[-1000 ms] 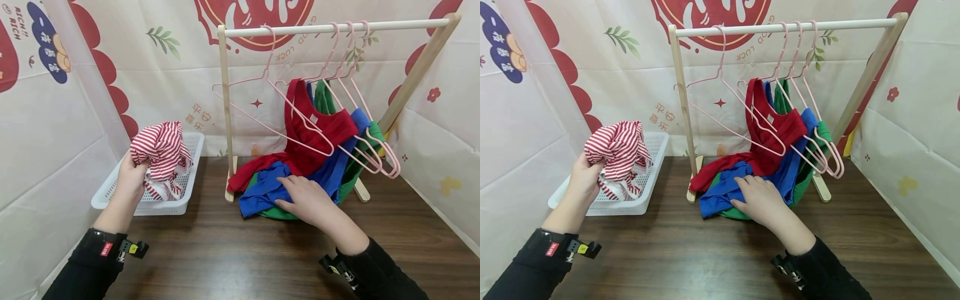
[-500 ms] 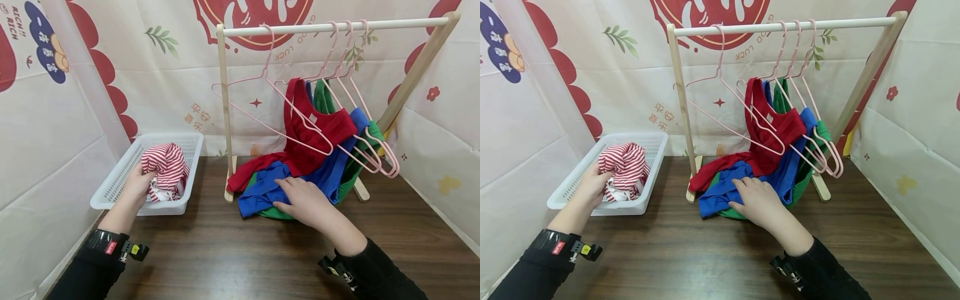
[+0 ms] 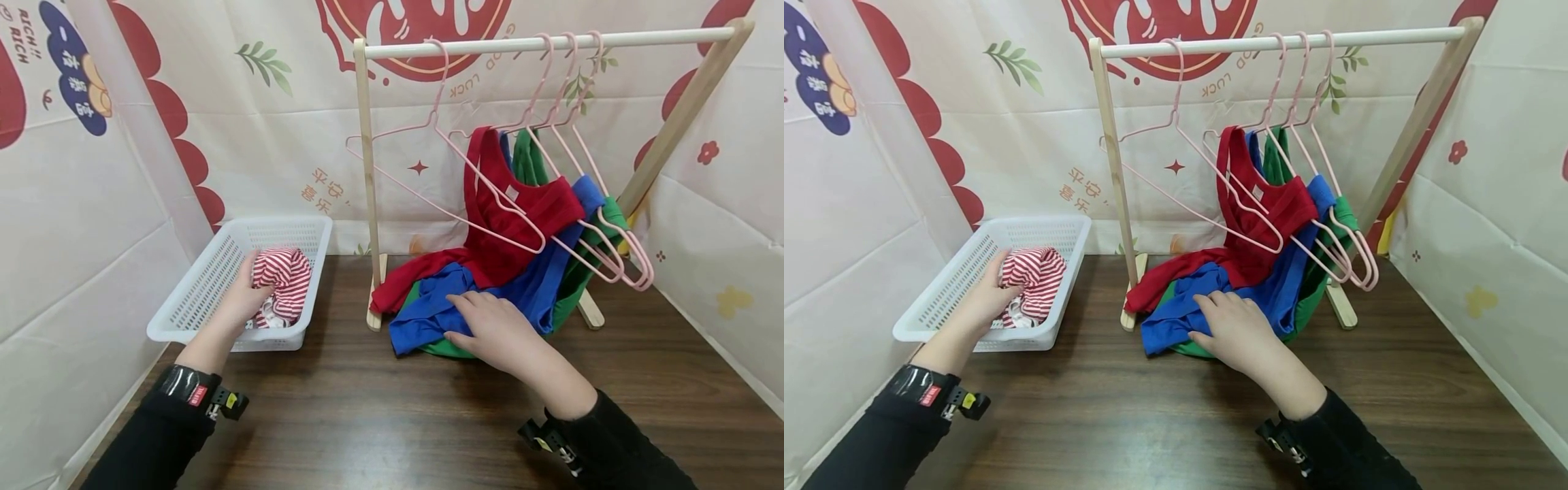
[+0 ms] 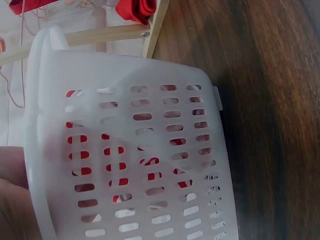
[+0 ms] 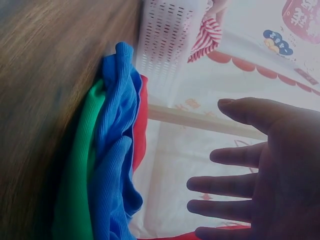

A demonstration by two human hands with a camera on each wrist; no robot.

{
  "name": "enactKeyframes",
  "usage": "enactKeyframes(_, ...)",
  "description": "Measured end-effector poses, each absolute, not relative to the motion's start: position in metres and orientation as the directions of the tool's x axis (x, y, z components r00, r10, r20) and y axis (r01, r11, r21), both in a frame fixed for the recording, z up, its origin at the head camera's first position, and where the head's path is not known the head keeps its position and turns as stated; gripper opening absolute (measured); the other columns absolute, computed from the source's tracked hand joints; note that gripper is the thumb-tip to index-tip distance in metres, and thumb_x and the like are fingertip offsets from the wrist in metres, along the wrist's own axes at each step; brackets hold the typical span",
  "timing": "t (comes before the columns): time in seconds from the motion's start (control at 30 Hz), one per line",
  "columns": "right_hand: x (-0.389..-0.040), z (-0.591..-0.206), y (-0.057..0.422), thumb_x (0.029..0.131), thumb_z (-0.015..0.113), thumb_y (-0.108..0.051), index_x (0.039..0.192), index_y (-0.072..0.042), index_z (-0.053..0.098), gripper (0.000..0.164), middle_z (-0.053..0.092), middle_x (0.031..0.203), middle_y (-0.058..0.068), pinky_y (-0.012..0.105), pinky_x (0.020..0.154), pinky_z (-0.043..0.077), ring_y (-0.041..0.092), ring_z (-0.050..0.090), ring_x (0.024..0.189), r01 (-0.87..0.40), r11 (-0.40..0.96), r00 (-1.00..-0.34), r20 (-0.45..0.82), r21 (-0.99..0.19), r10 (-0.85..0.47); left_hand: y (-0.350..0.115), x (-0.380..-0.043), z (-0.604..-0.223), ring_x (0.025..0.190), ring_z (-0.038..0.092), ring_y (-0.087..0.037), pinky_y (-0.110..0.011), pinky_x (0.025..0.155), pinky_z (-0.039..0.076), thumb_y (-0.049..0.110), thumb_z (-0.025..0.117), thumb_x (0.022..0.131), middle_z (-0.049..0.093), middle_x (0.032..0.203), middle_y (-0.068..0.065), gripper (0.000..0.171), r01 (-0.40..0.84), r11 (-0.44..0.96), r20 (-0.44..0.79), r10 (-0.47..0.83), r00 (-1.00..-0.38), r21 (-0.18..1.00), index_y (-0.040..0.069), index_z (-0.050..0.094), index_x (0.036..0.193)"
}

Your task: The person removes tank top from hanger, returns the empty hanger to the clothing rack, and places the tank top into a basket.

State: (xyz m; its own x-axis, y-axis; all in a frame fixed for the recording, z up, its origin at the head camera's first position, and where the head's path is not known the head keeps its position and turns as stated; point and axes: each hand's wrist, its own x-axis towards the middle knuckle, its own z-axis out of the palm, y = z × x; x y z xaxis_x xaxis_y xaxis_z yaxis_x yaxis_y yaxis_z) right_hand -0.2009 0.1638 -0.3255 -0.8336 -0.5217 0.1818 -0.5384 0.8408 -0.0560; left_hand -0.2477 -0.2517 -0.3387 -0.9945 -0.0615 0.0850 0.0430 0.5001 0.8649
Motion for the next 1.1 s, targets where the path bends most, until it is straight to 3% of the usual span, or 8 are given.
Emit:
enactKeyframes(0.17, -0.203, -0.326, 0.162, 0.082, 0.059, -0.047, 0.13, -0.011, 0.043, 0.062, 0.052, 0.121, 0.013, 0.052, 0.088, 0.043, 0.029, 0.046, 0.109, -0.537, 0.841, -0.835, 0.177, -0.061, -0.521, -0.245, -0.251, -0.339, 0.128, 0.017, -0.038, -0.061, 0.103, 0.015, 0.008, 0.047, 0.089, 0.017, 0.145, -0.02, 0.072, 0.066, 0.539, 0.077, 0.001, -0.997, 0.84, 0.031, 0.006, 0.143)
enactKeyframes(0.33, -0.207, -0.327, 0.162, 0.082, 0.059, -0.047, 0.13, -0.011, 0.042, 0.062, 0.051, 0.122, 0.013, 0.052, 0.089, 0.042, 0.029, 0.045, 0.11, -0.524, 0.848, -0.845, 0.165, -0.075, -0.508, -0.238, -0.252, -0.338, 0.128, 0.021, -0.036, -0.058, 0.103, 0.017, 0.017, 0.047, 0.09, 0.022, 0.145, -0.018, 0.066, 0.077, 0.56, 0.059, 0.049, -0.997, 0.825, 0.027, 0.01, 0.143)
enactKeyframes(0.63, -0.215, -0.33, 0.158, 0.083, 0.057, -0.048, 0.13, -0.011, 0.042, 0.062, 0.051, 0.123, 0.013, 0.052, 0.09, 0.041, 0.029, 0.044, 0.111, -0.528, 0.846, -0.844, 0.156, -0.075, -0.513, -0.229, -0.257, -0.337, 0.13, 0.017, -0.032, -0.056, 0.104, 0.017, 0.053, 0.042, 0.089, 0.021, 0.146, -0.015, 0.068, 0.031, 0.627, 0.007, 0.042, -0.999, 0.779, 0.021, 0.016, 0.143)
enactKeyframes(0.9, -0.215, -0.33, 0.151, 0.083, 0.057, -0.048, 0.13, -0.011, 0.043, 0.062, 0.052, 0.121, 0.012, 0.052, 0.088, 0.042, 0.028, 0.046, 0.109, -0.528, 0.845, -0.846, 0.141, -0.081, -0.515, -0.232, -0.269, -0.349, 0.126, 0.024, -0.036, -0.056, 0.102, 0.023, 0.026, 0.053, 0.089, 0.029, 0.141, -0.02, 0.057, 0.046, 0.731, 0.035, 0.03, -0.999, 0.681, 0.017, 0.027, 0.139)
enactKeyframes(1.1, -0.217, -0.333, 0.15, 0.083, 0.057, -0.049, 0.13, -0.011, 0.042, 0.062, 0.052, 0.12, 0.011, 0.051, 0.087, 0.043, 0.028, 0.046, 0.108, -0.531, 0.844, -0.844, 0.137, -0.072, -0.519, -0.228, -0.271, -0.352, 0.119, 0.035, -0.037, -0.055, 0.097, 0.033, 0.022, 0.049, 0.091, 0.036, 0.136, -0.023, 0.052, 0.056, 0.861, 0.027, 0.049, -0.998, 0.505, 0.008, 0.029, 0.137)
